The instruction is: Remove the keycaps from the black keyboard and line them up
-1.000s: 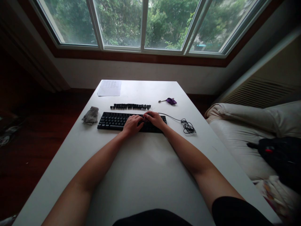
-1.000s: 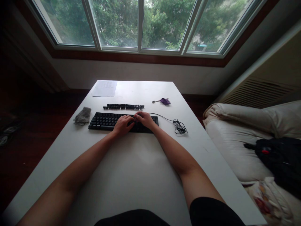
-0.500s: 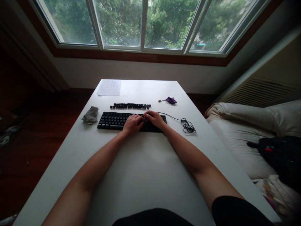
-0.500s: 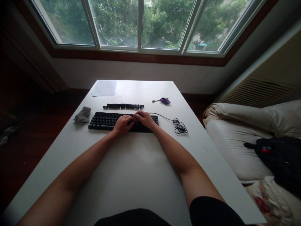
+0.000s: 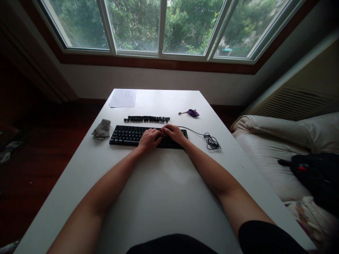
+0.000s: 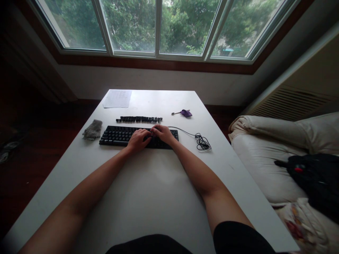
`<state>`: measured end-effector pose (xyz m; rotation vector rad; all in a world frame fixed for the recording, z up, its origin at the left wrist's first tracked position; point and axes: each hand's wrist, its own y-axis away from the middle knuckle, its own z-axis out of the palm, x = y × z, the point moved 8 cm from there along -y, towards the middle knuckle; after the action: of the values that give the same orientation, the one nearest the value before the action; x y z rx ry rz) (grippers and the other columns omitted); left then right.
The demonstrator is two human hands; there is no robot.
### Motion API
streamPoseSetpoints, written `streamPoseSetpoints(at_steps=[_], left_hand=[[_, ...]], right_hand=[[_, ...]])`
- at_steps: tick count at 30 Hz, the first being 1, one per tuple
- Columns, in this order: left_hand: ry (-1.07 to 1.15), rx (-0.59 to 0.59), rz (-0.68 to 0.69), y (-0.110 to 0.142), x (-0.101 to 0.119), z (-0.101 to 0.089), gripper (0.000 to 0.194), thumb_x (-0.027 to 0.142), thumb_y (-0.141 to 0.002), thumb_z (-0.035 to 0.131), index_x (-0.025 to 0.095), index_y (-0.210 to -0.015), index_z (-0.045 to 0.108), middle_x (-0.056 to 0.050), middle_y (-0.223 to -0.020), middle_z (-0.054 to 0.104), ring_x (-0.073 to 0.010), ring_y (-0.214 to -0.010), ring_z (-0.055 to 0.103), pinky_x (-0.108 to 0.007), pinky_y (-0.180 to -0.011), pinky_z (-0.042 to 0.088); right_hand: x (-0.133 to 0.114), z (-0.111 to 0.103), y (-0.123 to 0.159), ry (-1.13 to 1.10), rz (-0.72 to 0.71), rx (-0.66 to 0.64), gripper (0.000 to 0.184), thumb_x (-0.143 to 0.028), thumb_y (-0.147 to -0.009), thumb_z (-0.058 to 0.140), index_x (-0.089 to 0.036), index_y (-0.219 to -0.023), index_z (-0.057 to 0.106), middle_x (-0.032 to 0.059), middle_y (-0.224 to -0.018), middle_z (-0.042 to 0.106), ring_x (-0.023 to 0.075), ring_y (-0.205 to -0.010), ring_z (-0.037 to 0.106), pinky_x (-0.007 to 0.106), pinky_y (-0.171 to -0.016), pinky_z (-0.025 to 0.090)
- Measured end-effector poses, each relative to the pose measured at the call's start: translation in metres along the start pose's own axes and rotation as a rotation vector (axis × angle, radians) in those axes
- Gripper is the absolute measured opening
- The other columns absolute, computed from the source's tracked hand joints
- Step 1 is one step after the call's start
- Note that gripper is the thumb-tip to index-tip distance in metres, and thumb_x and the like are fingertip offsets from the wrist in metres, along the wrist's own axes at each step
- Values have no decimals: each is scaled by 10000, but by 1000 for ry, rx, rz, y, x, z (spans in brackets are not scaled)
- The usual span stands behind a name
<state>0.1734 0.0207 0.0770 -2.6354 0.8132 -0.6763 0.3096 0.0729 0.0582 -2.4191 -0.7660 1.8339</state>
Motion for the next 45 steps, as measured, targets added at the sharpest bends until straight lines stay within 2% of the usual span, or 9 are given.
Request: streamPoseSetpoints(at_steps=[21, 45], left_hand=[[-3, 5, 2, 0, 1, 0, 131, 314, -913, 603, 236, -1010, 643, -47, -995, 664, -241, -964, 580, -390, -866, 426], [3, -9, -24, 0, 0, 0, 142, 311, -907, 606, 240, -1020, 655, -53, -1008, 663, -245, -979, 579, -401, -889, 433]], right_hand=[[6, 1, -1, -30, 3, 3, 353, -516, -885, 615, -183, -976, 688, 33, -783, 720, 155, -655, 649, 285, -666, 543], [0, 1, 0, -11, 29, 1, 370, -530, -876, 605, -182, -967, 690, 31, -767, 717, 153, -651, 647, 279, -661, 539]])
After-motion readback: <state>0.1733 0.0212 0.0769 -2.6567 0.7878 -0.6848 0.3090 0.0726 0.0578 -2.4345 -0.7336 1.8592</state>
